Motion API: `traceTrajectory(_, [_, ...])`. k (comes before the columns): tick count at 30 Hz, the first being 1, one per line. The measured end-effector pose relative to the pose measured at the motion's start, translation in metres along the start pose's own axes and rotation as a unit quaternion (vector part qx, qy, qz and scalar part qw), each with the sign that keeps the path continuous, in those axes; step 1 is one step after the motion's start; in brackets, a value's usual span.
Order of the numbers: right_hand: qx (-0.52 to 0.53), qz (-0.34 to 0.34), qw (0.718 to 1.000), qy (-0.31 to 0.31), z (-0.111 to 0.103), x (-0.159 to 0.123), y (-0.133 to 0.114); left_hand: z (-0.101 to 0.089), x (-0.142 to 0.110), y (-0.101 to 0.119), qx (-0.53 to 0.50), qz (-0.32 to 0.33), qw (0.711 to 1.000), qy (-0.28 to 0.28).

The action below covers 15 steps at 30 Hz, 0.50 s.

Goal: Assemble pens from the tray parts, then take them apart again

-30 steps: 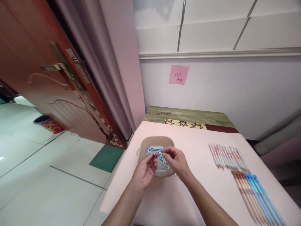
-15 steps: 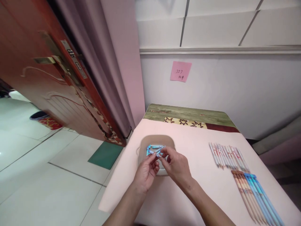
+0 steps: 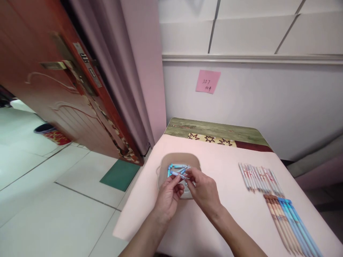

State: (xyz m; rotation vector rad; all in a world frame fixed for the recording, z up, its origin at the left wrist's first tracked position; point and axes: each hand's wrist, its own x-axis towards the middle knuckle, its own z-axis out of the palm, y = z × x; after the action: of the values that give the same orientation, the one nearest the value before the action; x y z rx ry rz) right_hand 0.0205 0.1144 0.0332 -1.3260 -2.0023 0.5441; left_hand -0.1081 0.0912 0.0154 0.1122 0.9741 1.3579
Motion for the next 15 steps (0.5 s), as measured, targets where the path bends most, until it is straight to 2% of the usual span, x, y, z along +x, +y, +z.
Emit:
traceTrajectory(10, [0.037,-0.054,0.998,-0.003,-0.0035,-0.001,-0.0094,0.0068,-0.0024,0.0044,-0.061,-0.068,0.995,0.051])
traceTrajectory(15, [0.053,-0.065,0.996,0.011,-0.002,-0.0042,-0.0095,0.0073,-0.0041,0.0091,-0.077,-0.094,0.991,0.056])
